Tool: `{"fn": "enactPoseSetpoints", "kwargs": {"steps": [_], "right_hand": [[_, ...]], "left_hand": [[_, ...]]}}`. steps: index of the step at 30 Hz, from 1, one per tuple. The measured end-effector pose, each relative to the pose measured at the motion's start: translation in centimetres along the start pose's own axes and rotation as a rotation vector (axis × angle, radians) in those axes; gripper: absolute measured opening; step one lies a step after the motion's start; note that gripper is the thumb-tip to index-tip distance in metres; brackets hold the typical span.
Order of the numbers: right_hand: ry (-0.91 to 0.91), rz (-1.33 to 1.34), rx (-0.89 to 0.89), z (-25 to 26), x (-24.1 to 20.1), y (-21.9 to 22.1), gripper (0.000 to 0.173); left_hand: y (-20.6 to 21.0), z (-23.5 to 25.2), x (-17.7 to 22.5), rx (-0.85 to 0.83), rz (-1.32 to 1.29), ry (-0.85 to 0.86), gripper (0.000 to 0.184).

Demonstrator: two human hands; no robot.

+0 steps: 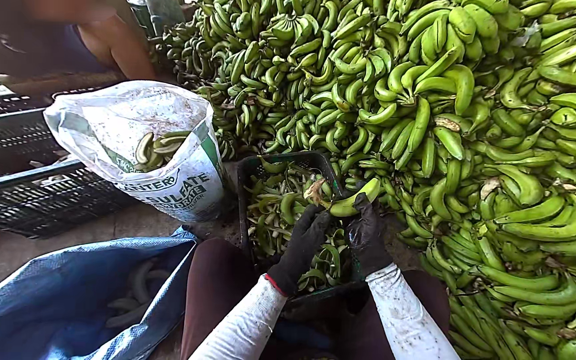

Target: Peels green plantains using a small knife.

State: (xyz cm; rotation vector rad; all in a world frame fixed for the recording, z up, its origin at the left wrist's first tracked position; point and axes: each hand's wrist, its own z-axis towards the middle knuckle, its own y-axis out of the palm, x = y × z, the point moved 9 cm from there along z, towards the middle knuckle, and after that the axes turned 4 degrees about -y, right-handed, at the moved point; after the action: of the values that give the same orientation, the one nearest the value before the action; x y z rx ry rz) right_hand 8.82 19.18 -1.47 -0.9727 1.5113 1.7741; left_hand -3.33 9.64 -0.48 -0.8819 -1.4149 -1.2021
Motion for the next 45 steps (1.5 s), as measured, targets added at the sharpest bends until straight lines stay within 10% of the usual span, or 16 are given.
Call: {"fn": "enactPoseSetpoints", "kwargs": {"steps": [4,10,17,23,28,35,45], "right_hand": [[0.098,-0.137,0.094,0.6,1.0,-1.6,0.034],[0.353,0.014,-0.272,0.0,2.2,-0.6,0.028],[0.586,-0.560,-0.639,-1.4,1.1,-2.0,0.052],[0.401,-0.403,-0.282,1.6,0.7,-4.6,0.040],[0.265,-0.098,0.081,2.4,0.8,-4.1,0.039],[0.061,-0.073,0.173,1.7,-1.2,-3.0,0.044],[-0.012,-0.006,0.219,0.9,-2.9,-2.7,0.043]], "left_hand": [[0.2,-0.9,2.1,0.102,0.650,0.380,0.033],[1.2,-1.4,0.3,-0.353,0.070,-0.296,0.025],[-6.3,1.1,4.1,-0.063,0.122,-0.034,0.027],[-9.4,2.6,10.5,0.114,0.034,0.109,0.016],[-11.4,2.4,0.5,0.146,0.816,-0.456,0.052],[1.2,-1.9,-0.7,-0.159,0.489,0.085,0.050],[3.6,-2.7,-1.2,-0.175,0.508,0.115,0.045]]}}
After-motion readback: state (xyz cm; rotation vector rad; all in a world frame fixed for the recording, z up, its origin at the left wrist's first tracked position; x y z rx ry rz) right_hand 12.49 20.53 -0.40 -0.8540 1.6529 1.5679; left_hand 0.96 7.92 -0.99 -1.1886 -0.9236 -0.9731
